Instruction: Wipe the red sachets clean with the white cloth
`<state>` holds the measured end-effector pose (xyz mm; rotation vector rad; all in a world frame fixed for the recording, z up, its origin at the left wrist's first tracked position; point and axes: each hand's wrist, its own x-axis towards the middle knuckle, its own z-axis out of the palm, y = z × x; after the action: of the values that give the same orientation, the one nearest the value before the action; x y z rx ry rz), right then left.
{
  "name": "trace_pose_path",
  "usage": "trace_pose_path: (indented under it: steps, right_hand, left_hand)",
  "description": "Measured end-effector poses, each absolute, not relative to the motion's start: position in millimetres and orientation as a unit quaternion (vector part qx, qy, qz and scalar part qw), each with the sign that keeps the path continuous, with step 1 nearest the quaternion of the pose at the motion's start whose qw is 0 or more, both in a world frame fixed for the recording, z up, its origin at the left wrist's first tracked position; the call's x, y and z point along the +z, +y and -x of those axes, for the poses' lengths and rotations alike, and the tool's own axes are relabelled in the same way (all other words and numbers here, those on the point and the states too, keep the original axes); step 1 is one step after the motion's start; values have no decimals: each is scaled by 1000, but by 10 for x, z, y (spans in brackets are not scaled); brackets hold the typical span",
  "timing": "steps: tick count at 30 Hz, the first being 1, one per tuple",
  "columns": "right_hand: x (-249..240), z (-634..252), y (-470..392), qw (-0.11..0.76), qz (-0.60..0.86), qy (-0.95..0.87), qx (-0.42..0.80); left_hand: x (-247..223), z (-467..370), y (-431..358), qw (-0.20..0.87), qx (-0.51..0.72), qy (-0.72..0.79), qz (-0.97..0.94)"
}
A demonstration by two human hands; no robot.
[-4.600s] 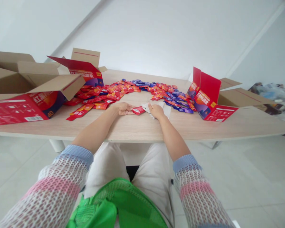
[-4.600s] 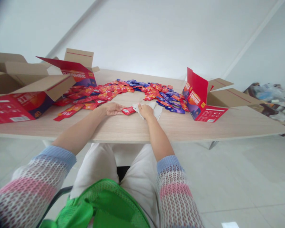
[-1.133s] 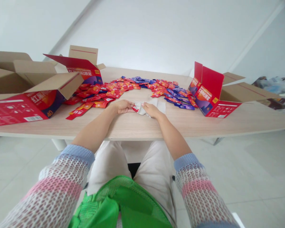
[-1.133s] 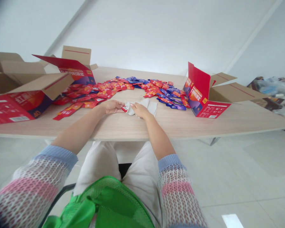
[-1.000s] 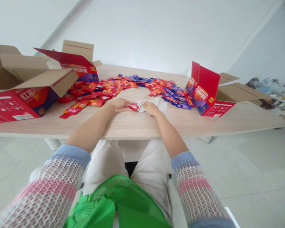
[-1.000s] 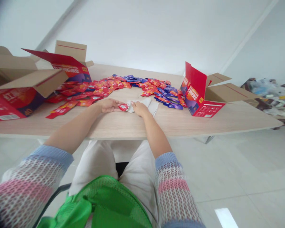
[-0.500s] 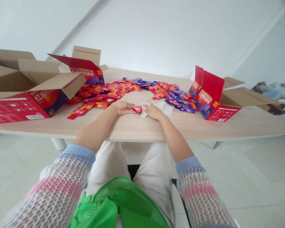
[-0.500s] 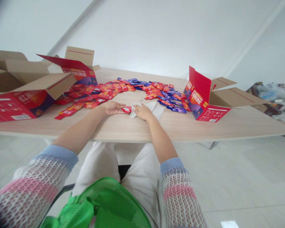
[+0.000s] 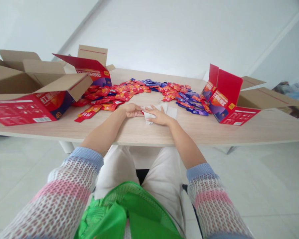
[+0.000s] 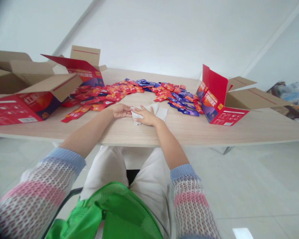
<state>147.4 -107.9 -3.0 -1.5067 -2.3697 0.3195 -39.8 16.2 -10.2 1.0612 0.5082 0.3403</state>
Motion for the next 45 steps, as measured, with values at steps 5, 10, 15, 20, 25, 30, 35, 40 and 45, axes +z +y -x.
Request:
trace_pose_path:
  steps: [5, 10, 15, 20, 25, 30, 35, 40, 45]
  right_hand:
    - [-123, -1523, -967, 214, 494, -834, 121]
    - [-193, -1562, -880, 261, 514, -808, 122]
    - [-191, -1572, -881, 254, 521, -807, 110]
    - [-168, -1618, -873, 248, 567, -780, 87]
    - [-97, -1710, -902, 203, 633, -744, 67]
    - [-32, -1766, -962, 187, 649, -735, 60]
    - [-23, -1733, -968, 151, 706, -691, 18]
    - [-49, -1686, -962, 142, 741, -656, 5]
    - [-66, -1727, -957, 129, 727, -674, 19]
  left_hand:
    - [-87, 407, 147, 818, 146, 220, -512]
    - [-67, 411, 138, 822, 128, 203, -516]
    - [-41, 420, 86, 810, 158, 237, -513]
    - [-63, 416, 72, 810, 198, 260, -486]
    - [-20, 407, 35, 816, 192, 265, -476]
    - [-2, 398, 22, 818, 180, 260, -480]
    - [-42, 373, 68, 817, 190, 273, -472]
    - [-48, 346, 71, 814, 192, 284, -469]
    - [-52, 331, 61, 804, 206, 300, -470]
